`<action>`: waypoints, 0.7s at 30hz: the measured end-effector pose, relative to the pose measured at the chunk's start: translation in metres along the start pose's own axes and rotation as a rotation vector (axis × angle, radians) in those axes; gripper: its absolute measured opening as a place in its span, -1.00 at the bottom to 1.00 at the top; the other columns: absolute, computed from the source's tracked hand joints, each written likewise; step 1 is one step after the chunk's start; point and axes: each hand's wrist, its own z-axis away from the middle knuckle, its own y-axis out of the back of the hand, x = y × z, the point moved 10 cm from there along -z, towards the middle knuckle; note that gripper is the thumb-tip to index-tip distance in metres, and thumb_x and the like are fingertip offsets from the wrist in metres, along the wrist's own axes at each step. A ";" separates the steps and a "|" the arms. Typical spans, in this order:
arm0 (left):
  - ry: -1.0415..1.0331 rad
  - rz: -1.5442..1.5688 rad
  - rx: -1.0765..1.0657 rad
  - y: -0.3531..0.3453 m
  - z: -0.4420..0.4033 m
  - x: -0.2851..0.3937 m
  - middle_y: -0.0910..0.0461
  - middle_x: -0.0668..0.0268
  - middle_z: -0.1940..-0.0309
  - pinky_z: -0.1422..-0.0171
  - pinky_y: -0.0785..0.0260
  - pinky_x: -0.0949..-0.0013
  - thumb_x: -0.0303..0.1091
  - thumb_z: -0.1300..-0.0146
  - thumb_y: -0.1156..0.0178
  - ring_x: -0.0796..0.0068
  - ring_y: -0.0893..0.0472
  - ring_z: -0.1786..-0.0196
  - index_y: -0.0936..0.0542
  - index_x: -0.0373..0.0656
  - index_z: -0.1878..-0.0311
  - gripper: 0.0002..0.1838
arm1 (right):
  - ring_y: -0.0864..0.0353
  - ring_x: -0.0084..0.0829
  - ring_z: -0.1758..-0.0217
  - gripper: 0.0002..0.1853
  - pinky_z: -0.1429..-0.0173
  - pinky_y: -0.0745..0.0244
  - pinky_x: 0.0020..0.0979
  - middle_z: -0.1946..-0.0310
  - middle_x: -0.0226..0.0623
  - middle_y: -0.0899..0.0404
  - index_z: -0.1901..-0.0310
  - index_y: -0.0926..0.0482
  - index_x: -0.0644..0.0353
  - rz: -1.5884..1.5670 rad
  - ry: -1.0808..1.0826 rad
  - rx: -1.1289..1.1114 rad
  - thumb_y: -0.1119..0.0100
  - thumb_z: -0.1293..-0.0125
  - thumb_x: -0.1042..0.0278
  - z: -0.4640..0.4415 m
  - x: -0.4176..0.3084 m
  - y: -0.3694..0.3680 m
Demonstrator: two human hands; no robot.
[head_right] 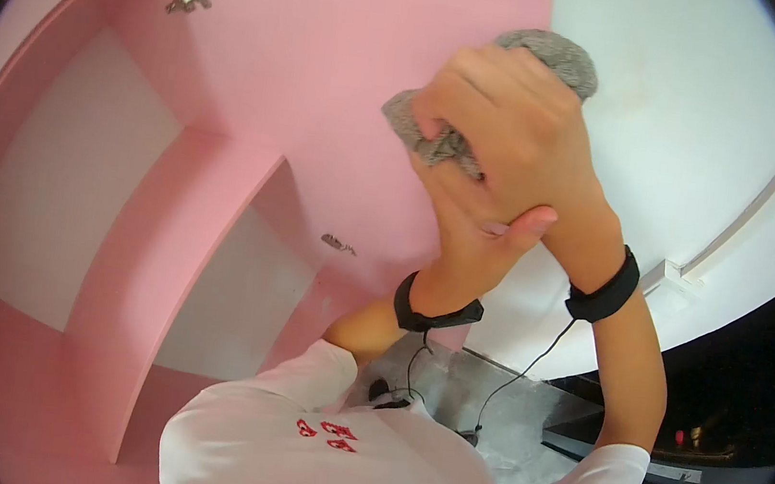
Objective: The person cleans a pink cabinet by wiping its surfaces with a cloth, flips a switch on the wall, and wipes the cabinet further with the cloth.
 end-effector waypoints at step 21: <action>-0.068 0.013 0.458 0.239 -0.077 -0.035 -0.18 0.03 -0.43 -0.47 -0.23 0.19 -0.27 -0.30 -0.39 0.27 -0.30 -0.43 0.24 -0.32 -0.62 0.12 | -0.53 -0.20 0.41 -0.82 0.31 -0.40 -0.23 0.50 -0.39 -0.49 0.40 -0.51 0.01 -0.132 0.187 -0.095 -0.30 0.10 0.36 -0.120 -0.025 -0.241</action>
